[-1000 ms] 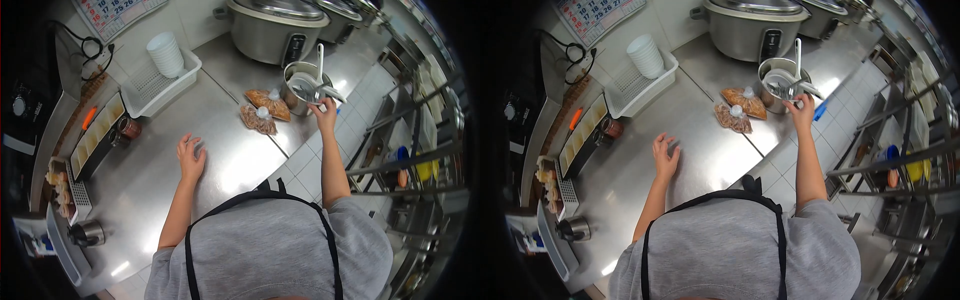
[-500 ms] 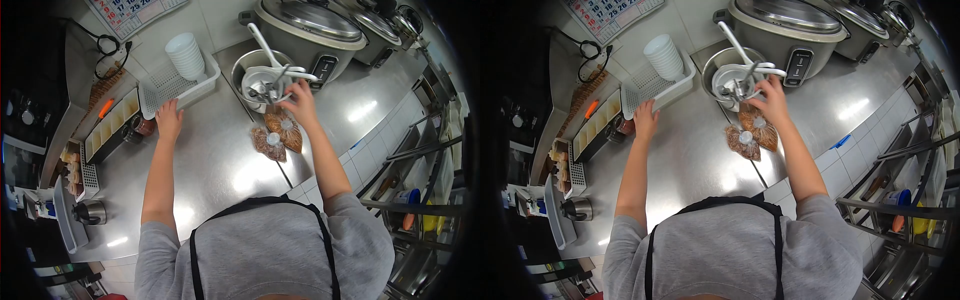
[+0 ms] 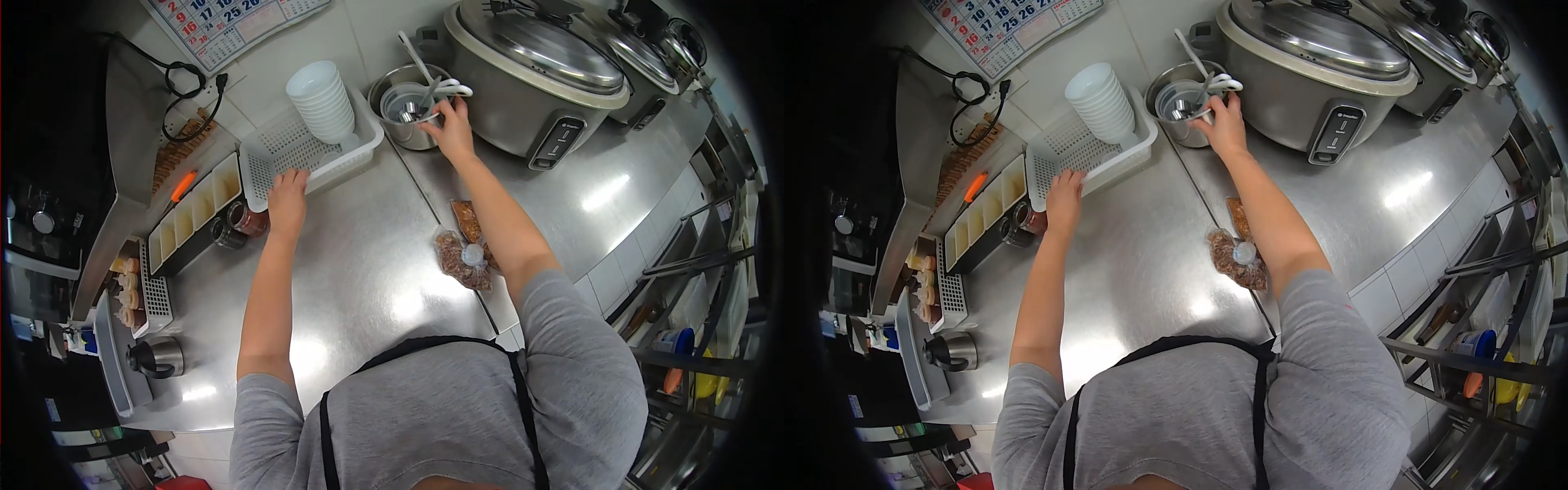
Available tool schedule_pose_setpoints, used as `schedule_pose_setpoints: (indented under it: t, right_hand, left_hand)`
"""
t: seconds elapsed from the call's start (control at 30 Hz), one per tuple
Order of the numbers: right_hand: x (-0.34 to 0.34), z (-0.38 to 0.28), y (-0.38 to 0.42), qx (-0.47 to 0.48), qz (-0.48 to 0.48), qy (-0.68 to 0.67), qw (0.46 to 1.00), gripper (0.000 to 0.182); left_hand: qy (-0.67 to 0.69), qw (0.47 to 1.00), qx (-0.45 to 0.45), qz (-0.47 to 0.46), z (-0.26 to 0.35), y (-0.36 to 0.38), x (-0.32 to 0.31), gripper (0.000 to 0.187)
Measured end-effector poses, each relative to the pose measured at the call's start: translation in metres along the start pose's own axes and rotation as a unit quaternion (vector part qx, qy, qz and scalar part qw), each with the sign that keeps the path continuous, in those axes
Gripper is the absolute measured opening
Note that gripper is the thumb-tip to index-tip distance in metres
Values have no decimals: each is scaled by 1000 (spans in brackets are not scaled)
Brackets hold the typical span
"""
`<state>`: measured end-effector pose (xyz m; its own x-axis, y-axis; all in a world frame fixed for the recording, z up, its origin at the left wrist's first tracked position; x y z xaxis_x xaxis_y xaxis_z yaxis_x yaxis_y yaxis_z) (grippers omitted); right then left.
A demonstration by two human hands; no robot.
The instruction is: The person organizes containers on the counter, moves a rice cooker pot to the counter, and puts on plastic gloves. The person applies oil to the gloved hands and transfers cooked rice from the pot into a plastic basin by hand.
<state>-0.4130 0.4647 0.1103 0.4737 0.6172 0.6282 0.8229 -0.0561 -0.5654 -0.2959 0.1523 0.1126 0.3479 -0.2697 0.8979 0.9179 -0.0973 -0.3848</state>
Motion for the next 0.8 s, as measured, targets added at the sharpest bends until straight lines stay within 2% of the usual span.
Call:
schedule_pose_setpoints:
  t: [0.07, 0.1, 0.17, 0.27, 0.3, 0.33, 0.37, 0.43, 0.47, 0.53, 0.57, 0.63, 0.7, 0.73, 0.8]
  right_hand:
    - [-16, 0, -10, -62, -29, -3, 998, 45]
    - [-24, -3, -16, -60, -28, -4, 998, 45]
    - [-44, 2, -20, -132, -73, -12, 988, 43]
    - [-70, 12, -24, -76, -47, -14, 996, 42]
    - [-74, 16, -27, -66, -86, -5, 994, 42]
    - [-71, 16, -27, -29, -147, 3, 989, 51]
    - [-58, 12, -21, -1, -223, -12, 975, 57]
    - [-10, -1, -5, 39, -355, -65, 932, 73]
    - [17, -1, 10, 50, -383, -73, 919, 74]
    - [62, 16, 49, 54, -431, -76, 898, 76]
    - [84, 27, 72, 46, -453, -70, 888, 78]
    - [122, 42, 123, -28, -466, -58, 882, 75]
    - [137, 47, 165, 1, -401, -28, 916, 82]
    - [137, 40, 186, 4, -402, -26, 915, 82]
    - [138, 33, 204, -64, -297, -8, 953, 73]
  left_hand:
    - [7, 1000, -5, 4, 0, 1, 1, 20]
    - [8, 1000, -8, 10, 1, 0, 1, 20]
    - [6, 1000, -9, 14, -1, 0, 1, 20]
    - [15, 1000, -9, 6, -2, 2, 0, 20]
    - [16, 1000, -9, -1, -3, 1, 0, 22]
    - [18, 1000, -10, -7, -2, 2, -1, 25]
    - [25, 999, -15, -20, 2, 8, -1, 25]
    - [89, 993, -44, 58, 16, 17, 13, 34]
    - [95, 993, -47, 54, 22, 24, 10, 34]
    - [202, 974, -25, 96, 37, 45, 13, 46]
    - [248, 966, -35, 60, 55, 54, 4, 50]
    - [311, 946, -80, -41, 111, 72, -13, 56]
    - [332, 921, -152, -139, 176, 89, -24, 62]
    - [334, 908, -186, -173, 205, 97, -30, 66]
    - [314, 905, -220, -185, 242, 108, -44, 72]
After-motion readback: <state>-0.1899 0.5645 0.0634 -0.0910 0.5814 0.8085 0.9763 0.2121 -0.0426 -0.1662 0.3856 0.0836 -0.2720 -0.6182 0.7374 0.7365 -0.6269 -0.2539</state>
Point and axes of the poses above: each hand's wrist, its own y-axis away from the middle knuckle, its own x-axis out of the back of the hand, z = x × y, the point moved 7 cm from there along -y, towards the middle knuckle, and after that the axes turned 15 degrees about y, right-handed, at the moved point
